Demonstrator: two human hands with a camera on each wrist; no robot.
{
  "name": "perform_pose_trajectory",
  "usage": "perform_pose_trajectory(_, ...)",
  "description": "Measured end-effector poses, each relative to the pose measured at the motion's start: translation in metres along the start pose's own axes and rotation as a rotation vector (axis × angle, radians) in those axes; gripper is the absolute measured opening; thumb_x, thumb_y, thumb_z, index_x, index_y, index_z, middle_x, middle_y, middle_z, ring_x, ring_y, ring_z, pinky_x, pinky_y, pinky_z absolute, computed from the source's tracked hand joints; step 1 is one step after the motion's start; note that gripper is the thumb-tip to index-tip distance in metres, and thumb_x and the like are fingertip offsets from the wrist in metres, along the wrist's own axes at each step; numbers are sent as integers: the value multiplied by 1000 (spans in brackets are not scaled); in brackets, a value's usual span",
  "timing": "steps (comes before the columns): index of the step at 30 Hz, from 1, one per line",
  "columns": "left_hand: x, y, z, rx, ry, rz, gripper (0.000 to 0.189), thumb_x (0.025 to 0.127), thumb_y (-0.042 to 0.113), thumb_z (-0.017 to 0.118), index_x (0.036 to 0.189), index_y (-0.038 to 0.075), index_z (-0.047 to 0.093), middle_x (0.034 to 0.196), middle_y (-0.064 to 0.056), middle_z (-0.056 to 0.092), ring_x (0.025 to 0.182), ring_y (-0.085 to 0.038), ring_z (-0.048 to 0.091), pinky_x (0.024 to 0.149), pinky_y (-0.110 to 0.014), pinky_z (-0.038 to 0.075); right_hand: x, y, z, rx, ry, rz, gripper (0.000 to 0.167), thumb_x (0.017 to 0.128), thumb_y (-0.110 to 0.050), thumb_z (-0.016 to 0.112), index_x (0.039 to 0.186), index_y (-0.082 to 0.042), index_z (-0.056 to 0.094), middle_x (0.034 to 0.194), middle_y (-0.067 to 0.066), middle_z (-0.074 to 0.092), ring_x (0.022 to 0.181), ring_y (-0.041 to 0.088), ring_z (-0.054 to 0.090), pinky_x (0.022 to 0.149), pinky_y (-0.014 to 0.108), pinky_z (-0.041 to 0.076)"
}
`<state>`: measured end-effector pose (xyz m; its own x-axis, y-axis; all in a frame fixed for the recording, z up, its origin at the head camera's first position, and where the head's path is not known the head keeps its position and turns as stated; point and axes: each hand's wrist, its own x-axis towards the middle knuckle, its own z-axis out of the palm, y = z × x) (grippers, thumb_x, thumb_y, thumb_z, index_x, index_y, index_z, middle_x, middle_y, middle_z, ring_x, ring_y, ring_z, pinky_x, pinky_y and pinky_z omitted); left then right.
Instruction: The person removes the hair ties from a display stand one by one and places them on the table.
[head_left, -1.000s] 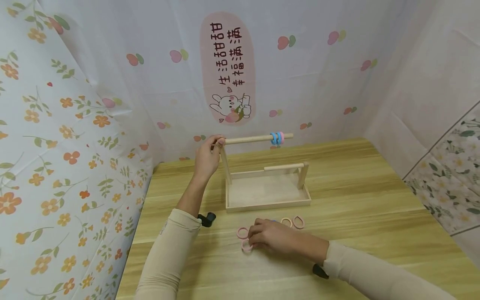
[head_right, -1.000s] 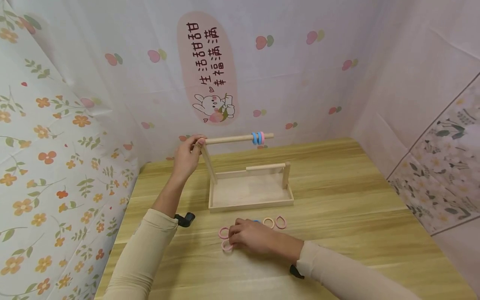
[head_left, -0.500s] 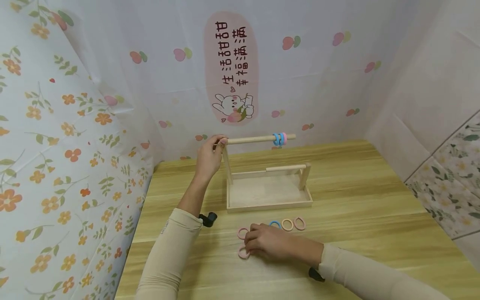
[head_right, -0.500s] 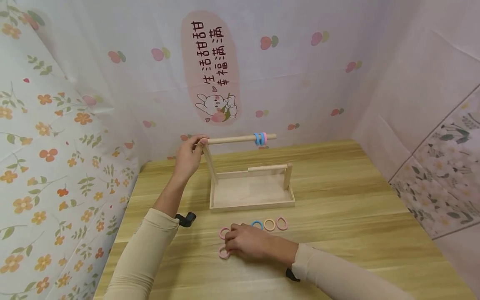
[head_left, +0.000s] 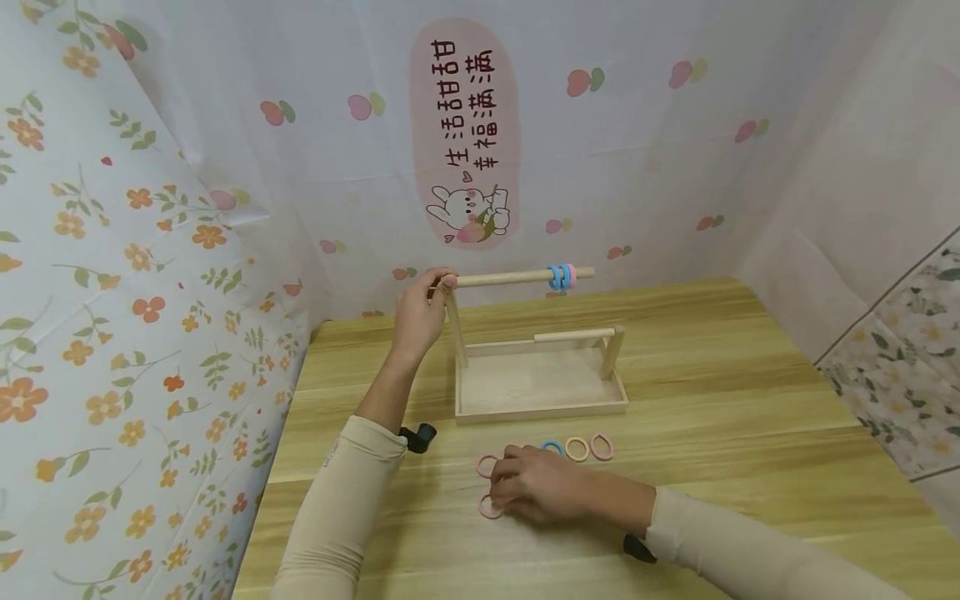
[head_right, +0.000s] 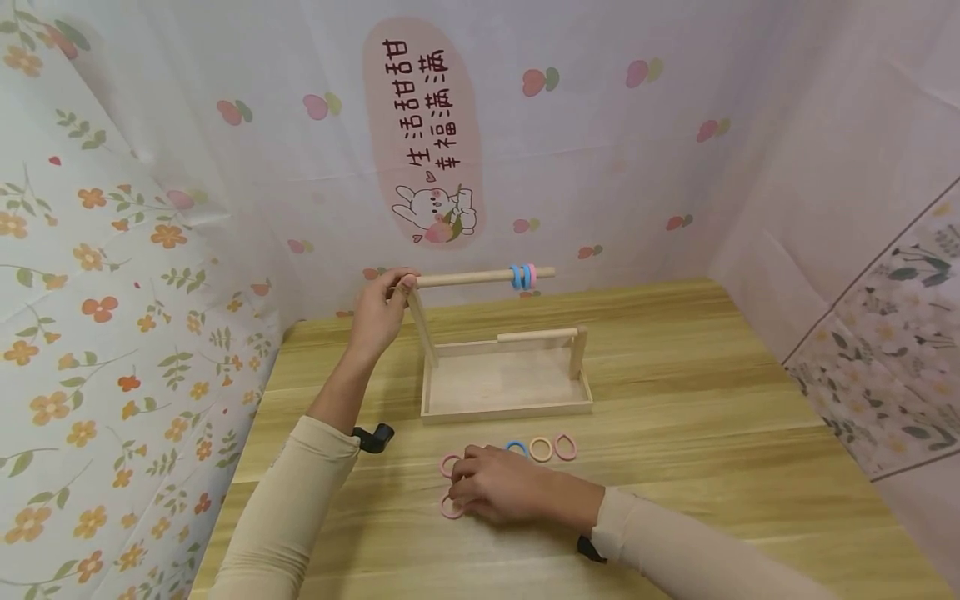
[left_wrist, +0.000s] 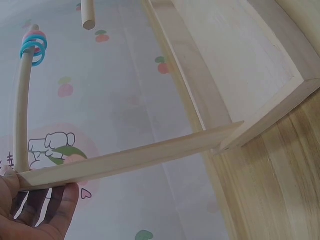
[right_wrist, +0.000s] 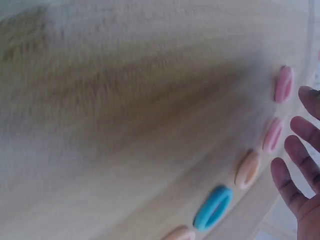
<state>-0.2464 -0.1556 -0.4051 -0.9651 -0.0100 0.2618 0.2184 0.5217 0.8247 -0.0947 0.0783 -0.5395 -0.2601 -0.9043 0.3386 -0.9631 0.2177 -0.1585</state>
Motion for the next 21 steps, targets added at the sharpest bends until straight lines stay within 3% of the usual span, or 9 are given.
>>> perform_pose_trajectory(6, 0, -2, 2, 6, -12, -16, 40, 112, 44, 57, 135, 17, 75, 130, -13, 79, 125, -33, 76, 90, -50, 62, -5, 11, -18, -27, 20, 47, 20, 95, -18, 89, 114, -18, 82, 115, -6, 77, 102, 12, 67, 93, 26, 59)
perform_pose_trajectory(13, -3, -4, 5, -6, -24, -13, 39, 113, 42, 57, 135, 14, 75, 129, -14, 79, 124, -33, 76, 93, -49, 63, -13, 27, -42, -22, 8, 149, 24, 101, -23, 84, 124, -15, 80, 121, -4, 77, 112, 15, 69, 97, 30, 62)
perform_pose_trajectory(21, -2, -4, 0, 4, -19, -3, 43, 114, 44, 54, 139, 15, 73, 136, -11, 77, 125, -34, 74, 95, -52, 63, -17, 58, -79, -76, 206, 133, 24, 94, -19, 90, 116, -12, 81, 112, 1, 78, 103, 18, 70, 86, 31, 62)
